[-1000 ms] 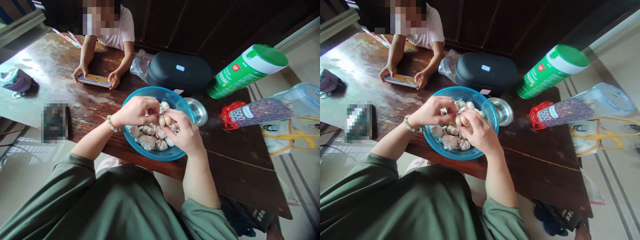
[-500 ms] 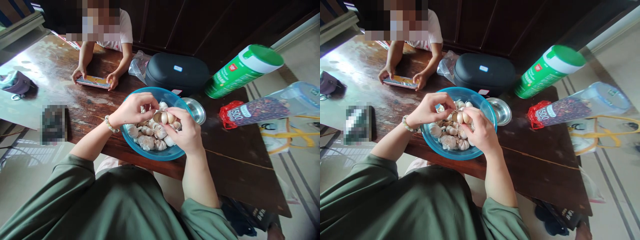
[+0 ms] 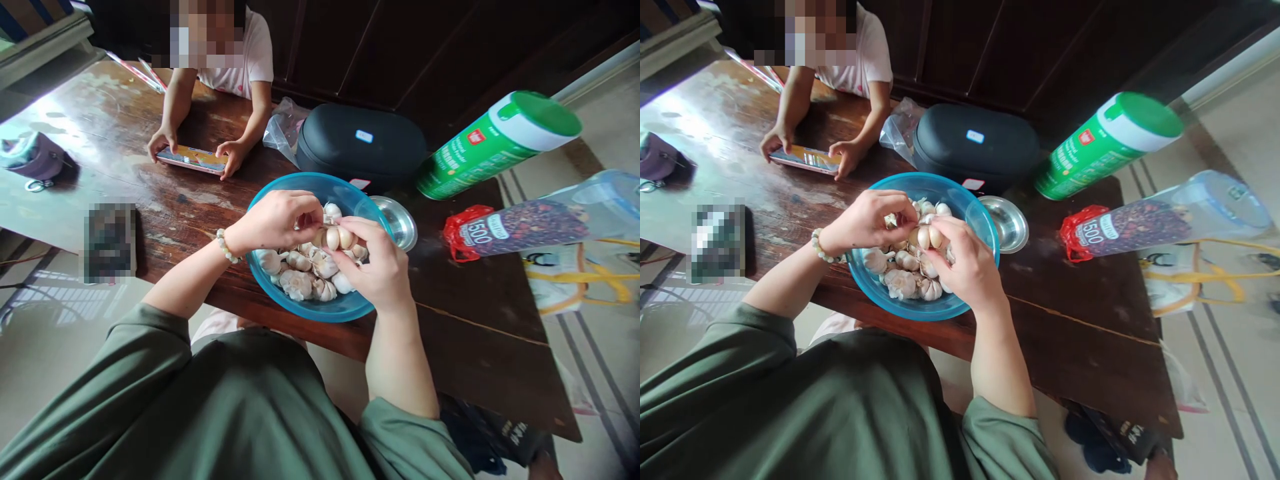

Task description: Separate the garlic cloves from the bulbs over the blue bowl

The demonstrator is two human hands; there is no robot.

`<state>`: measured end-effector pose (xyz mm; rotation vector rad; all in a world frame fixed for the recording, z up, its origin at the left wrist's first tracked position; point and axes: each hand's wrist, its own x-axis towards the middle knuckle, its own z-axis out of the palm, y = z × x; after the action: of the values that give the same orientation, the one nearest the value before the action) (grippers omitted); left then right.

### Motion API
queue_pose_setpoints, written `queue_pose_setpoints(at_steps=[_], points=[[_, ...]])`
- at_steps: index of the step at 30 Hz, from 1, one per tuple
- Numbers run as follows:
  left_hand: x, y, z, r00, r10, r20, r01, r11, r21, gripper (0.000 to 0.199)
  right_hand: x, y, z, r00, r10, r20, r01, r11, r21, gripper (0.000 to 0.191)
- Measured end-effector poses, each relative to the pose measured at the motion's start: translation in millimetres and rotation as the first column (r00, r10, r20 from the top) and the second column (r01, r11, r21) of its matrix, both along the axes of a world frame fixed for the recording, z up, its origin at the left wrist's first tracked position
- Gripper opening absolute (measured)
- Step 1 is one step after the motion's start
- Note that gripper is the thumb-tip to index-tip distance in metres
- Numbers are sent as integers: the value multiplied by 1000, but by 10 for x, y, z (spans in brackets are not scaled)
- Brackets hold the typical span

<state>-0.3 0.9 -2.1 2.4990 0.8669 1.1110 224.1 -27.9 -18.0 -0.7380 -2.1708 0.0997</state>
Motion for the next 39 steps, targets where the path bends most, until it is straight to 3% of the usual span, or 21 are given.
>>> queue_pose_setpoints(at_steps=[7, 13, 22, 27, 31, 39], points=[[-11, 1, 24, 990, -19, 137, 40, 987, -154, 10, 14, 9, -32, 999, -7, -52, 3, 997, -72, 49], [-20, 25, 2, 973, 89, 214, -39, 973, -228, 24, 55, 38, -74, 996, -30, -87, 23, 997, -80, 53], [-13, -28, 39, 988, -16, 151, 29, 996, -80, 21, 22, 15, -41, 995, -49, -91, 44, 997, -58, 52], [-1, -46, 28, 1000, 19, 20, -18, 999, -28, 13, 18, 8, -30, 998, -56, -41, 55, 998, -18, 51], [-8, -43, 15, 997, 67, 26, -67, 998, 1, 13, 14, 1, -24, 997, -63, -46, 62, 998, -17, 50], [-11, -65, 32, 996, -59, 62, 57, 998, 25, 15, 1, 2, 7, 1000, -12, -28, 13, 1000, 11, 54]])
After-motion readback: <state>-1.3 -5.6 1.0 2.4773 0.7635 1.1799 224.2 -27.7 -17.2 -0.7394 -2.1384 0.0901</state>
